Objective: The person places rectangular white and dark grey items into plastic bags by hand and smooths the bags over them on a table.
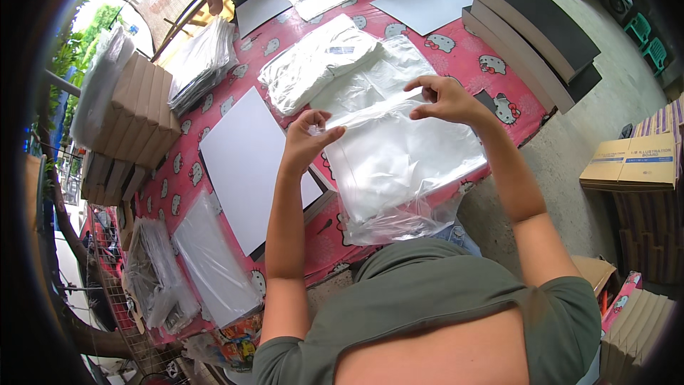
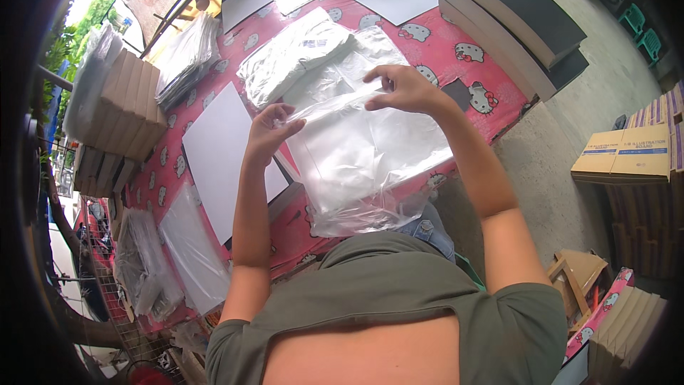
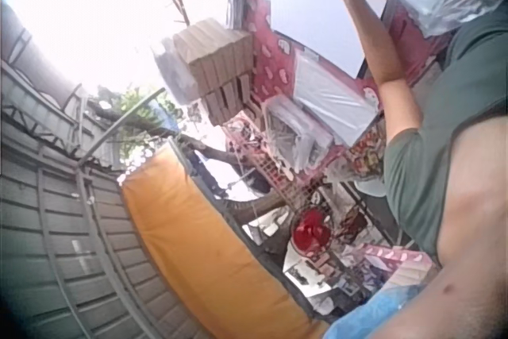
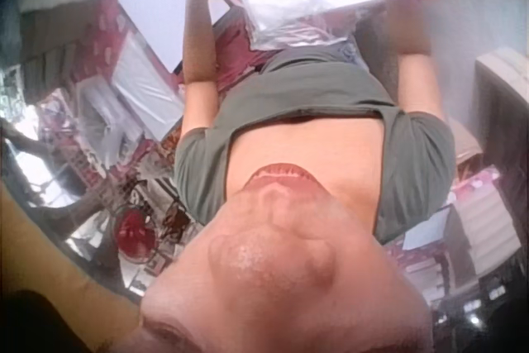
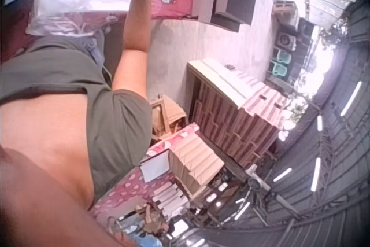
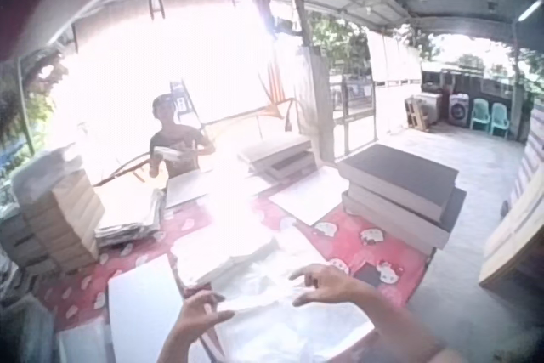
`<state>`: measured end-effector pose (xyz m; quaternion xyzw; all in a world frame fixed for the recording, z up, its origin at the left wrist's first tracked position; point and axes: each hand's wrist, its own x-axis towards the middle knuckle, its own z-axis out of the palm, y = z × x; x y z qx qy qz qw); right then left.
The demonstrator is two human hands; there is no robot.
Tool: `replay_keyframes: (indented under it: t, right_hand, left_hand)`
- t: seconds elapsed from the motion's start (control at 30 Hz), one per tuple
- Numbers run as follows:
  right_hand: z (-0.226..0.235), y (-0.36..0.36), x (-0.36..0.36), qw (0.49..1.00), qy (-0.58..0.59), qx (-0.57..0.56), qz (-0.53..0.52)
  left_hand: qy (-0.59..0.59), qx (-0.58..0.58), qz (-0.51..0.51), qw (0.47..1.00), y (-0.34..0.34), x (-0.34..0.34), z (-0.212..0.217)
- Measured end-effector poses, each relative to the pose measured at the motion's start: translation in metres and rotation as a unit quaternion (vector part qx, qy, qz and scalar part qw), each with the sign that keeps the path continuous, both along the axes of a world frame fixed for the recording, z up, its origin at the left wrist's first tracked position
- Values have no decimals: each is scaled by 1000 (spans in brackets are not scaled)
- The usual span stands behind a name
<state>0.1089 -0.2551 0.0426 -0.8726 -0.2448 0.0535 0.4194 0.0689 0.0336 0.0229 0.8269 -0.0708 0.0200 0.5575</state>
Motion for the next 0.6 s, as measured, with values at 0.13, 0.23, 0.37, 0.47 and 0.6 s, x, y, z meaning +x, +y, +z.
replay_keyframes:
  t: [0.13,0.23,0.37,0.47,0.6]
  right_hand:
    - [-27,13,26,978,-184,85,38]
    - [-43,25,37,987,82,102,97]
    - [-45,23,30,975,72,209,-16]
    - [-39,-2,33,992,59,109,-40]
    - [-26,3,25,975,53,215,-36]
  left_hand:
    - [39,-28,-88,995,-18,2,10]
    - [-26,53,-61,996,-24,3,20]
    - [-12,94,16,995,24,2,7]
    - [21,97,34,994,27,3,10]
    - [-42,-122,44,991,29,10,1]
